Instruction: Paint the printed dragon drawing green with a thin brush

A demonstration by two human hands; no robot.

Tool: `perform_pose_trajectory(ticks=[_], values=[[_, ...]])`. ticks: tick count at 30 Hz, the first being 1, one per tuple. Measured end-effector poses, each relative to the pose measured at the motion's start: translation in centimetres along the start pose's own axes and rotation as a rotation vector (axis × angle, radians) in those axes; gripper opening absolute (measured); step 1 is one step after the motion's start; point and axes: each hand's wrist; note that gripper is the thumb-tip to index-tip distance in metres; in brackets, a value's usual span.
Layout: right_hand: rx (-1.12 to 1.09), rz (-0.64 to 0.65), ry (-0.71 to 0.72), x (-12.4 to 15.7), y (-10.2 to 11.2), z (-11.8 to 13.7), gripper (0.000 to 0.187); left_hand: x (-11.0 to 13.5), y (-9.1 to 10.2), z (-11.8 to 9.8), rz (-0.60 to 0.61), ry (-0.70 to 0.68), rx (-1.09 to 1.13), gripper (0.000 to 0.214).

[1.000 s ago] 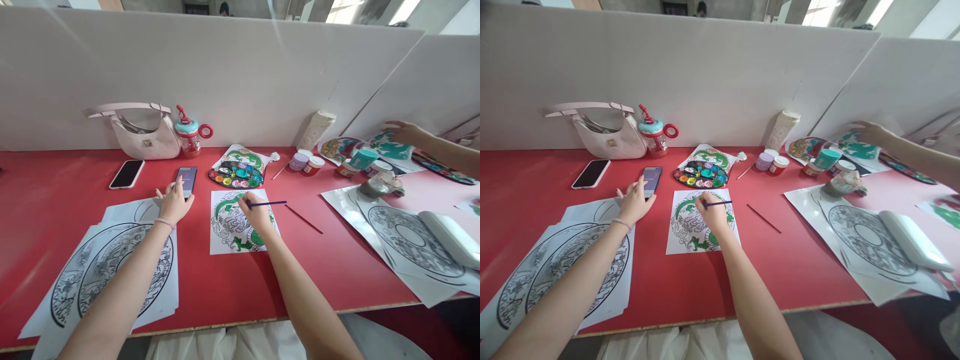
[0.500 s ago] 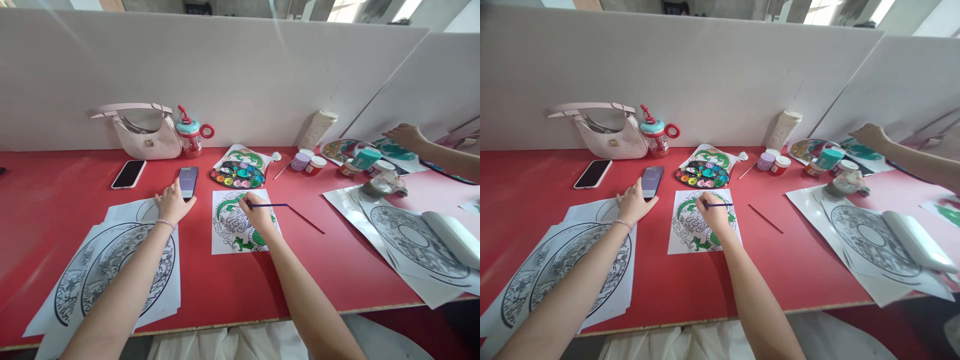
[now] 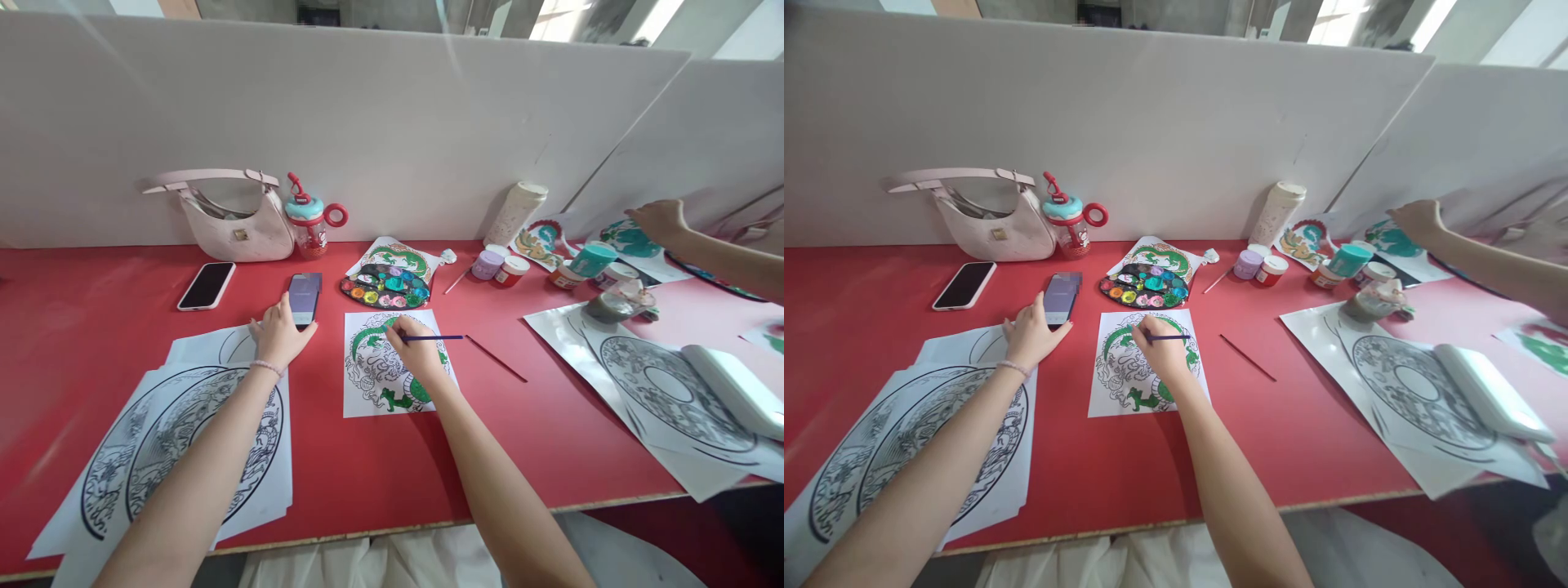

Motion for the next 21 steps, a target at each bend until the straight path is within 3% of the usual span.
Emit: perform_pose_trajectory(ticks=[21], values=[[0.018,0.010,0.001,0.04,0.17,0.36,0.029,-0.02,0.16,-0.21,0.015,0.004,0.016,0.082]])
Point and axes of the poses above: each hand's wrist, its own x-axis away from the middle knuckle, its own y-axis out of the back of the hand, z = x × y, and after that the axes turned 12 degrees about -y, right-handed
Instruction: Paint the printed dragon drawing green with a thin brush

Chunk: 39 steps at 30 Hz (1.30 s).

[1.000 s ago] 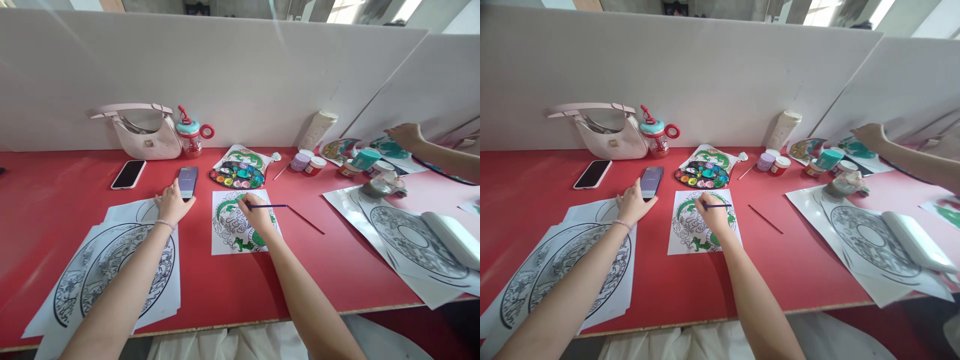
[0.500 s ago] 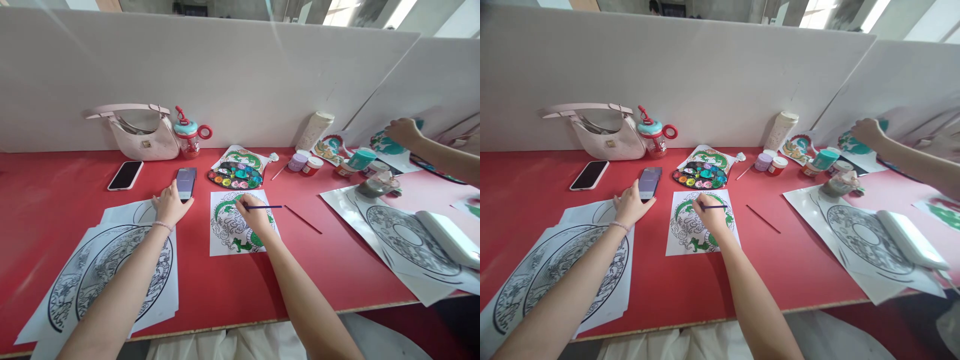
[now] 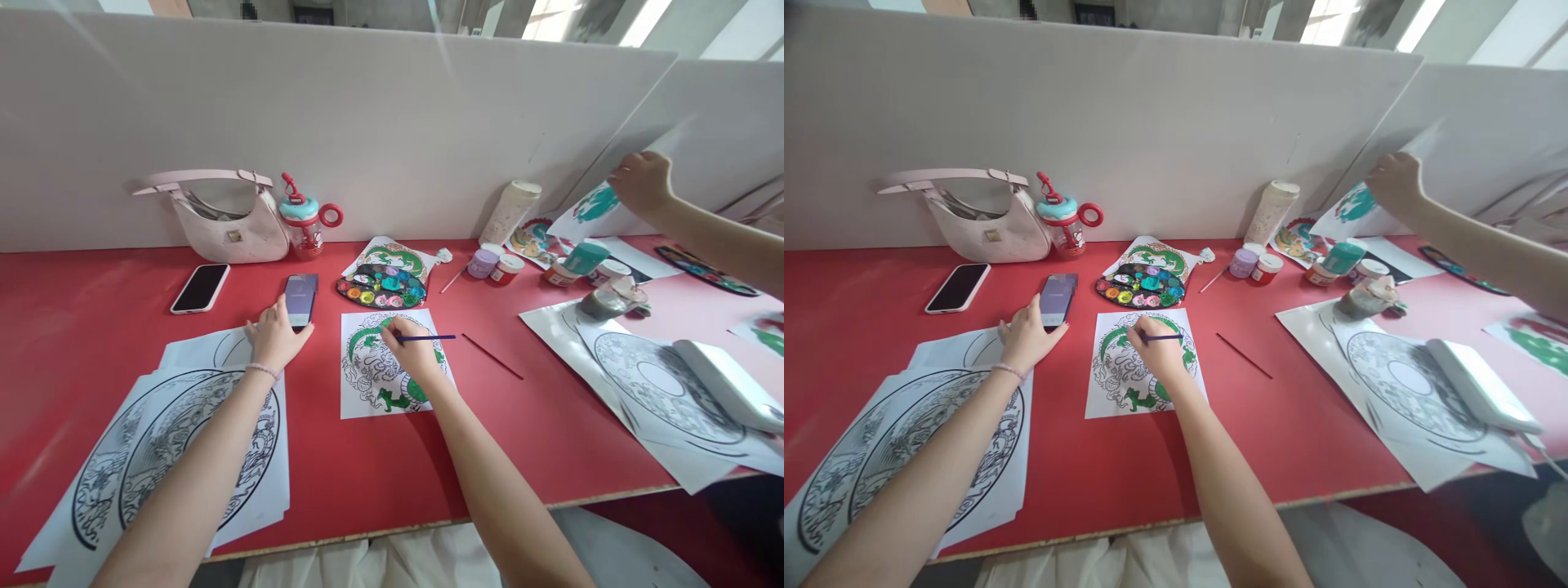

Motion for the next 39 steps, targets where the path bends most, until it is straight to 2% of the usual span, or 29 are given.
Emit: perform_pose_trajectory(ticks=[39], values=[[0.018,-0.018,0.023,0.08,-0.09,-0.19,0.029,-0.07,-0.41,0.32,0.004,-0.004,-0.016,0.082]])
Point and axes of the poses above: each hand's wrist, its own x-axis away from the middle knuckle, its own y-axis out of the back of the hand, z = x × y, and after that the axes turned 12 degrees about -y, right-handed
